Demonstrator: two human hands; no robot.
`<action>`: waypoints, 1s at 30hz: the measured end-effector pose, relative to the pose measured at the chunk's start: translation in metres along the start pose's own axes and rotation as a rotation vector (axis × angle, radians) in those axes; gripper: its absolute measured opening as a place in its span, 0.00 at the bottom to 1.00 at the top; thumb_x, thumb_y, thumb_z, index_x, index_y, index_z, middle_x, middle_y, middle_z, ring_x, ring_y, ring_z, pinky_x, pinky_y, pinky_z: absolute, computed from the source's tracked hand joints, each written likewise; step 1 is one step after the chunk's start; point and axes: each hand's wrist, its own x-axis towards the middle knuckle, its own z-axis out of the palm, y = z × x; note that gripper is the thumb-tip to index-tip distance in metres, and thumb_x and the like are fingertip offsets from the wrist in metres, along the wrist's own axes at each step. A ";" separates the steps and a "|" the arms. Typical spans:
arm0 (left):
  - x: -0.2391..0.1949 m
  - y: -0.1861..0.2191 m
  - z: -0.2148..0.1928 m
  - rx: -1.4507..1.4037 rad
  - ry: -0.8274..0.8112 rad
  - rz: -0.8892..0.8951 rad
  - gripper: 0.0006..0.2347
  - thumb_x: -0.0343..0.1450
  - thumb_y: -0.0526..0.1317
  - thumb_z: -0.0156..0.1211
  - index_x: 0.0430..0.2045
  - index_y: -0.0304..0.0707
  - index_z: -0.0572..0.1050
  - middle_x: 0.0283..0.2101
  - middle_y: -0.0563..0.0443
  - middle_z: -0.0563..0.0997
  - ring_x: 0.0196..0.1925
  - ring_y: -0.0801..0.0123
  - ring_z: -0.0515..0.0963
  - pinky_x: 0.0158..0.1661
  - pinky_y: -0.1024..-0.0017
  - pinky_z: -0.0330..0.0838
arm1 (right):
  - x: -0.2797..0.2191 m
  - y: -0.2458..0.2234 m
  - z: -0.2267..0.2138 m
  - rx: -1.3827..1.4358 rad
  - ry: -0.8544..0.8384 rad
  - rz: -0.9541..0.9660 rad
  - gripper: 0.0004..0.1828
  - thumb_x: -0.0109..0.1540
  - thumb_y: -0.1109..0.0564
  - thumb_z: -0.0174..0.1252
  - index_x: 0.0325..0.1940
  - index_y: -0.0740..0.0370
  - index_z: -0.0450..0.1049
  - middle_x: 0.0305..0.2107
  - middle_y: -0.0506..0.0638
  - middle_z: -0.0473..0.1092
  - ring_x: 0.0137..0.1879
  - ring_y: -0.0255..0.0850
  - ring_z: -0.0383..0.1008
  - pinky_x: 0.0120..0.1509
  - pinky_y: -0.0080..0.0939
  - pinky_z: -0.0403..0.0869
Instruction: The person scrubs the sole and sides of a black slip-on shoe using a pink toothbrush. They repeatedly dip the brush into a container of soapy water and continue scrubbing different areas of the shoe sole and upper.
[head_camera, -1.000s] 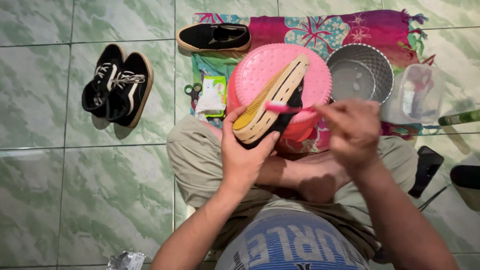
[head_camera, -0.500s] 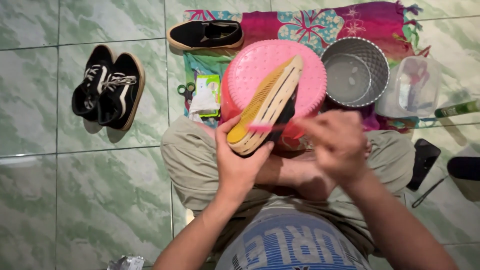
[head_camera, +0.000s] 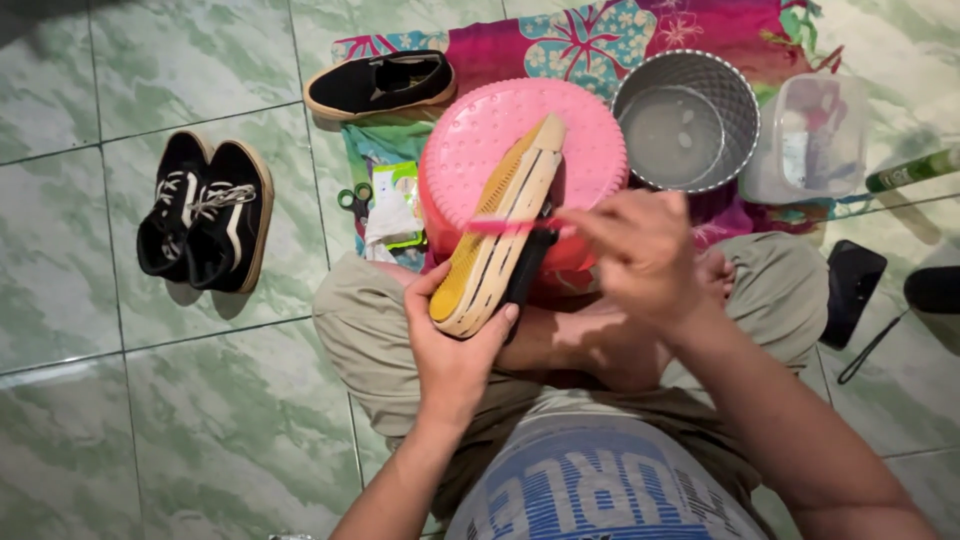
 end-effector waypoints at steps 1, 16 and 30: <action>0.000 -0.001 0.000 0.004 -0.007 -0.004 0.38 0.52 0.31 0.83 0.58 0.33 0.68 0.53 0.35 0.73 0.52 0.62 0.74 0.48 0.70 0.77 | 0.000 0.004 -0.002 -0.004 0.003 0.007 0.24 0.55 0.74 0.56 0.47 0.54 0.85 0.27 0.48 0.73 0.34 0.47 0.75 0.47 0.43 0.68; 0.003 -0.005 -0.007 -0.040 -0.005 -0.023 0.39 0.51 0.28 0.82 0.58 0.31 0.67 0.53 0.36 0.74 0.50 0.63 0.76 0.46 0.73 0.78 | -0.011 0.031 -0.010 -0.053 -0.019 0.018 0.26 0.54 0.75 0.55 0.46 0.53 0.85 0.27 0.49 0.73 0.35 0.48 0.75 0.45 0.43 0.65; 0.007 -0.009 -0.013 -0.171 0.000 -0.145 0.37 0.56 0.25 0.76 0.61 0.34 0.63 0.51 0.33 0.71 0.33 0.62 0.79 0.25 0.64 0.86 | -0.020 0.078 -0.005 0.121 0.042 0.145 0.23 0.58 0.77 0.59 0.50 0.58 0.84 0.27 0.55 0.74 0.35 0.55 0.77 0.43 0.45 0.71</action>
